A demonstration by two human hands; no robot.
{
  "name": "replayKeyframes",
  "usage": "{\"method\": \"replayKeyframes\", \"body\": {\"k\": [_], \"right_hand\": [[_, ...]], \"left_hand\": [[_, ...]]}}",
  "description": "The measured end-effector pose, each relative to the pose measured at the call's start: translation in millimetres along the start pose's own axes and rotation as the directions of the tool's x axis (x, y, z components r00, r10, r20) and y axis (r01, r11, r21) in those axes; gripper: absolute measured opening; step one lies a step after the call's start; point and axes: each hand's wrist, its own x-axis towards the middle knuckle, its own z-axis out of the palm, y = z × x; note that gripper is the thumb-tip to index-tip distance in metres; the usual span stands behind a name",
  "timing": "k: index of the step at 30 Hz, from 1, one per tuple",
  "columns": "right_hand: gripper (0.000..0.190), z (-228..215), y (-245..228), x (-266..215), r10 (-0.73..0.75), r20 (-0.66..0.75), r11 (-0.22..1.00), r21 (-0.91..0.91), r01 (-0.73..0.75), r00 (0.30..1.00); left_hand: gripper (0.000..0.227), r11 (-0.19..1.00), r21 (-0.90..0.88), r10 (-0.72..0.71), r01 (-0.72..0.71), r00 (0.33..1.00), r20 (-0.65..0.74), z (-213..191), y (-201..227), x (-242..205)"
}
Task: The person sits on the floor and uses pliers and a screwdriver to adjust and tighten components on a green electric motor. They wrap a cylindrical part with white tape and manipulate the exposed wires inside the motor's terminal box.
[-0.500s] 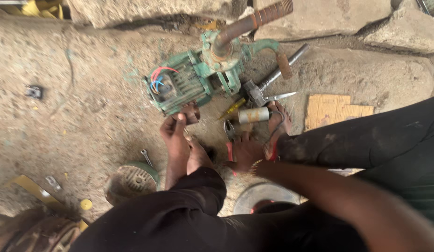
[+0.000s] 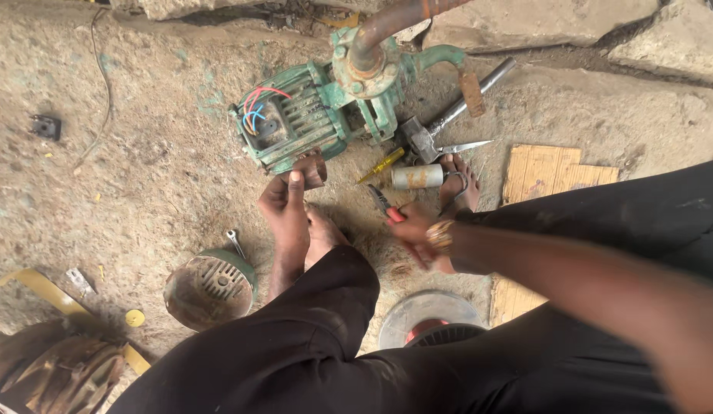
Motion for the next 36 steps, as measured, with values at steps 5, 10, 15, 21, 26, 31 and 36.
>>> {"method": "replayKeyframes", "body": {"k": [5,10,15,21,26,31,36], "right_hand": [[0.026,-63,-50,-85,-0.322,0.298,0.945,0.041,0.325,0.899],[0.040,-84,-124,-115,-0.129,0.388,0.990,-0.002,0.141,0.912],[0.028,-88,-174,-107,-0.029,0.434,0.953,-0.260,0.157,0.900],[0.020,-90,-187,-81,-0.039,0.485,0.941,-0.276,0.195,0.874],[0.011,-94,-209,-83,0.040,0.470,0.931,-0.338,0.137,0.882],[0.013,-97,-220,-82,0.079,0.469,0.922,-0.369,0.114,0.880],[0.018,-98,-222,-77,0.105,0.468,0.908,-0.405,0.107,0.877]], "left_hand": [[0.022,0.977,0.175,0.136,-0.123,0.989,-0.062,-2,-14,-1],[0.028,0.987,0.163,0.018,-0.005,0.997,-0.078,-4,-18,0],[0.029,0.994,0.093,-0.057,0.060,0.998,-0.041,-3,-12,0],[0.028,0.997,0.011,-0.081,0.082,0.997,-0.017,-5,-15,-5],[0.029,0.997,0.027,-0.065,0.066,0.997,-0.034,-3,-7,-4],[0.028,0.997,0.032,-0.070,0.071,0.997,-0.032,-2,-7,-4],[0.028,0.997,0.029,-0.066,0.067,0.997,-0.029,-3,-6,-5]]}}
